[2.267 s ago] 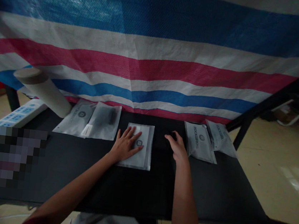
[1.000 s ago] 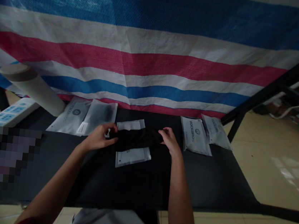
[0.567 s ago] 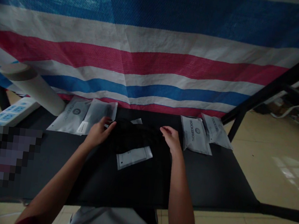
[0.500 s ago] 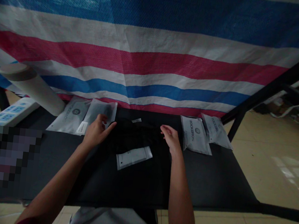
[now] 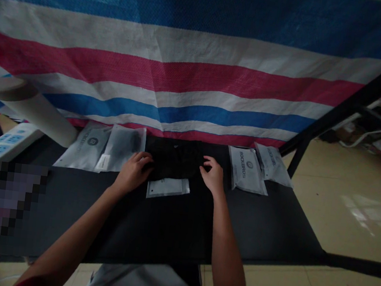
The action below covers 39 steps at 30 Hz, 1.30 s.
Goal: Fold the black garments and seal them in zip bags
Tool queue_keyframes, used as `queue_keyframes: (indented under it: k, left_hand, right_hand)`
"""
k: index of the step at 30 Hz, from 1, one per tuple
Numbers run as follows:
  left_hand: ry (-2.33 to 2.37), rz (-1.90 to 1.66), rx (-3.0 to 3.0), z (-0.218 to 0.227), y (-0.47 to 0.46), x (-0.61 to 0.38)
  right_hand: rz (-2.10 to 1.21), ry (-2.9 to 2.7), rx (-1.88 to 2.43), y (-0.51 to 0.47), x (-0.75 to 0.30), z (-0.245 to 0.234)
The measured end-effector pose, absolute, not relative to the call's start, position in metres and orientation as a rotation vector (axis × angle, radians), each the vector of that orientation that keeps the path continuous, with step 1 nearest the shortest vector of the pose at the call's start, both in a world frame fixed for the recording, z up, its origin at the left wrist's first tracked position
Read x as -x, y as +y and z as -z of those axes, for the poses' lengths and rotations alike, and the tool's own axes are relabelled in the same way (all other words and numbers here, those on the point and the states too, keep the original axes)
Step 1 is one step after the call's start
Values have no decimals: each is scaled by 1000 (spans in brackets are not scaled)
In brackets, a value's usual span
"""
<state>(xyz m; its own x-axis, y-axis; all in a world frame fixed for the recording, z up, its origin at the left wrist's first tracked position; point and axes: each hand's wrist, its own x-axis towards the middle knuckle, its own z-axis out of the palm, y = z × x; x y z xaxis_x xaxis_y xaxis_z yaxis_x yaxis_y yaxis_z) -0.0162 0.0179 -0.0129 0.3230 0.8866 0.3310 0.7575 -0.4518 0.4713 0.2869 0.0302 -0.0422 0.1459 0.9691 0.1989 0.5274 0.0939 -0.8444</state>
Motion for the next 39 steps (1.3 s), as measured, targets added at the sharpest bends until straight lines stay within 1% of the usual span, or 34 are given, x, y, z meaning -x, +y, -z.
queue_keyframes:
  k: [2, 5, 8, 12, 15, 19, 21, 24, 27, 31, 33, 35, 37, 39]
  left_hand:
    - [1303, -888, -2277, 3, 13, 14]
    - [1034, -826, -2014, -7, 6, 12]
    - [1076, -800, -1871, -7, 1, 7]
    - [1394, -793, -2144, 3, -2, -9]
    - [1417, -773, -2362, 10, -2, -18]
    - [1433, -627, -2437, 15, -1, -25]
    - [1489, -555, -2433, 17, -1, -27]
    - [1585, -502, -2419, 18, 0, -27]
    - [1780, -635, -2288, 11, 2, -14]
    - [2194, -1173, -1890, -5, 10, 22]
    - [2288, -1426, -1774, -11, 14, 37]
    - [2287, -1579, -1771, -14, 15, 44]
    - [2198, -1546, -1880, -13, 13, 41]
    - [2017, -1336, -2071, -10, 10, 30]
  right_hand:
    - [-748, -1357, 1471, 31, -288, 36]
    - [-957, -1086, 1416, 30, -288, 25]
    - [-1048, -941, 1405, 29, -285, 19]
    - [-996, -1090, 1374, 28, -275, 23]
    - [-951, -1422, 1360, 25, -264, 28]
    - [-664, -1919, 1544, 17, -251, 30]
    - [-527, -2050, 1629, 13, -247, 30]
    - [-433, -2130, 1731, 10, -245, 29]
    - [-369, -2146, 1803, 9, -246, 29]
    - [-337, -2106, 1877, 12, -250, 31]
    - [-330, -2092, 1888, 13, -251, 32]
    - [-314, -2088, 1899, 13, -251, 33]
    - [-300, -2091, 1915, 13, -251, 34]
    - [-297, -2097, 1921, 13, -250, 34]
